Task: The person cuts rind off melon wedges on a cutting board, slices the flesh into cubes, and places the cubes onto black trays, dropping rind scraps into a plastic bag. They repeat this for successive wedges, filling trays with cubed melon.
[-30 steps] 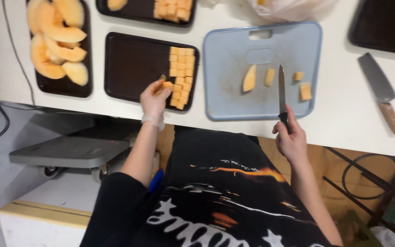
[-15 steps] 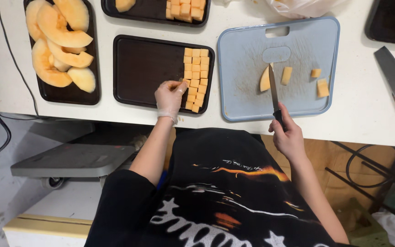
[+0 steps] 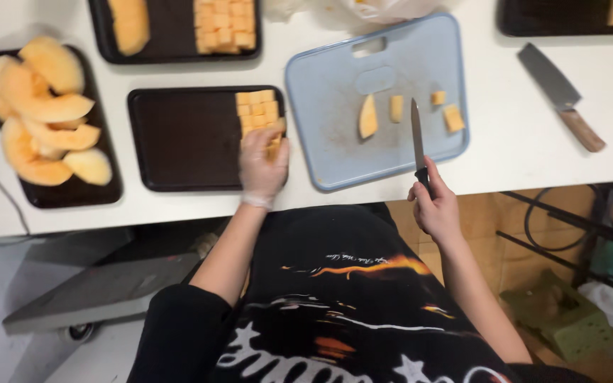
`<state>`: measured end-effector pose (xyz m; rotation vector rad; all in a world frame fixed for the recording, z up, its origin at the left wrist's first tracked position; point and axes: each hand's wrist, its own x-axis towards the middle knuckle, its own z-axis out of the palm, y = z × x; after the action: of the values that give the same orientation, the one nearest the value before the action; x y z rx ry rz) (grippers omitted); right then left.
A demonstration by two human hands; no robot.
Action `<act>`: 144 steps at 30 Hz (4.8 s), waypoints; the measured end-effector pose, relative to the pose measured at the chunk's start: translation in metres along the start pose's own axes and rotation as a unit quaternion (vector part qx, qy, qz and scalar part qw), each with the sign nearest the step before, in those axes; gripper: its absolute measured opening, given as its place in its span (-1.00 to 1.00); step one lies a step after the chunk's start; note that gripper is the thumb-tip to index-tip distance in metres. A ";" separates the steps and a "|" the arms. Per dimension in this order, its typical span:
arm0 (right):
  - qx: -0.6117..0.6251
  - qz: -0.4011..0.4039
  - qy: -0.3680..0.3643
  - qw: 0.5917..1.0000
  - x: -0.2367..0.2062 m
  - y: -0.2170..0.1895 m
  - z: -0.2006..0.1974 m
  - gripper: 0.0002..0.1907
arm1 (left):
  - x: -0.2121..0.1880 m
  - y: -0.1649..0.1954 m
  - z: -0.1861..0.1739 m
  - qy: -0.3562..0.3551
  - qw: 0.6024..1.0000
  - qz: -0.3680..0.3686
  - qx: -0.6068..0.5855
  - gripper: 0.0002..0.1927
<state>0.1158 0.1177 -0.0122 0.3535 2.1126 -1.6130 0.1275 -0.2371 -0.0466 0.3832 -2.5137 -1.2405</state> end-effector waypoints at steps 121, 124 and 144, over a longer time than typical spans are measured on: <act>-0.084 -0.253 0.082 0.960 0.239 -0.262 -0.052 -0.69 | 0.326 0.171 0.115 -0.063 0.963 -0.053 0.258 -0.45; -0.290 -0.343 0.203 0.870 0.286 -0.308 -0.021 -0.59 | 0.337 0.175 0.117 -0.138 0.944 -0.133 0.268 -0.44; 0.188 -0.238 0.068 0.951 0.325 -0.318 -0.084 -0.82 | 0.377 0.173 0.071 0.030 0.837 -0.062 -0.543 -0.82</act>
<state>-0.3294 0.0861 0.1097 0.0688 2.0882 -2.3422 -0.2626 -0.2232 0.1102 0.2647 -1.3569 -2.3586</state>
